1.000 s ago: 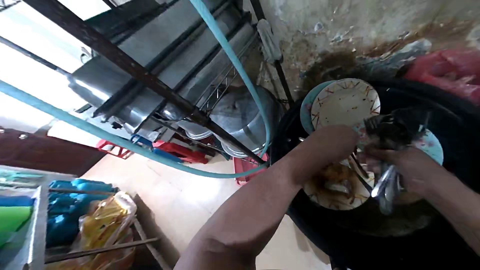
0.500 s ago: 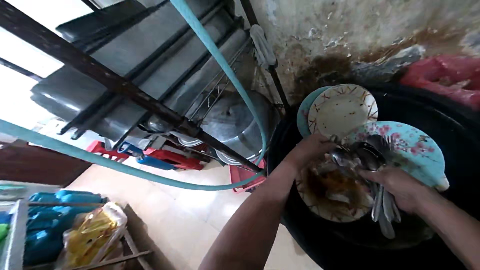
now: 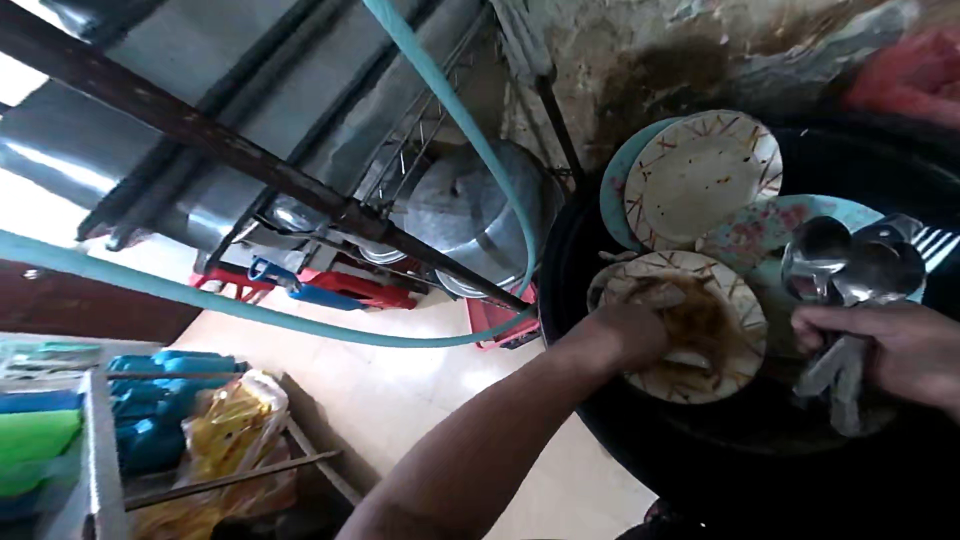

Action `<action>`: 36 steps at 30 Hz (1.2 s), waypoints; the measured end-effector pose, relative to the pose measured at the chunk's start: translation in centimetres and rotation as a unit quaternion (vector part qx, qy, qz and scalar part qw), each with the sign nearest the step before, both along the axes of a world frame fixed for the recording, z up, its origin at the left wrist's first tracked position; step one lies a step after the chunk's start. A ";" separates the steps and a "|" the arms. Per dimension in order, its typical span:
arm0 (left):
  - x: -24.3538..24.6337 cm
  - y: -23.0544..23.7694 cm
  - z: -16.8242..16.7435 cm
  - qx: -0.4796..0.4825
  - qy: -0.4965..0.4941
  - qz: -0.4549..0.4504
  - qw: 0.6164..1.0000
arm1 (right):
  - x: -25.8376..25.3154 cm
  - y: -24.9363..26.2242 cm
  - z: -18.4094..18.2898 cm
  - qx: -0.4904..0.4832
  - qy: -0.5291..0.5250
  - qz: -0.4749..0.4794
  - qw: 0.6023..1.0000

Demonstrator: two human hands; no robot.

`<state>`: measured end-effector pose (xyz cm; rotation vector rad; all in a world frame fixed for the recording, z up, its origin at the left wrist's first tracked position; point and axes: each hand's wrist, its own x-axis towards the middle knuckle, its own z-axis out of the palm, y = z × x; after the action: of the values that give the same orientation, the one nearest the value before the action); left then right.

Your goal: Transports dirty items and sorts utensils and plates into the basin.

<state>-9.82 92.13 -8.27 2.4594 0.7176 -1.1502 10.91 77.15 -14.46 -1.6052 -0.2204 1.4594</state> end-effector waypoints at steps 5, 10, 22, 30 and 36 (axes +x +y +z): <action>-2.7 -3.9 -2.5 -0.048 0.081 -0.043 0.995 | 0.8 -1.9 -0.5 -0.049 0.009 0.014 0.999; -2.9 -4.1 -3.4 -0.021 0.103 0.009 0.994 | 1.4 -3.4 1.6 -0.028 0.023 -0.087 0.996; -1.1 -3.4 -4.0 0.042 0.030 -0.030 0.998 | 2.8 -4.7 1.2 0.018 0.019 -0.103 0.994; -2.7 -3.6 -7.3 0.047 0.042 -0.058 0.996 | 3.3 -4.7 0.6 0.059 0.008 -0.080 0.995; -1.6 -1.5 -2.1 -0.122 -0.069 0.010 0.990 | 3.3 -5.0 1.0 0.045 0.072 -0.029 0.996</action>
<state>-11.46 90.60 -10.36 2.2947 0.5261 -0.9849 14.23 72.15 -13.51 -1.4164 -0.1530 1.4928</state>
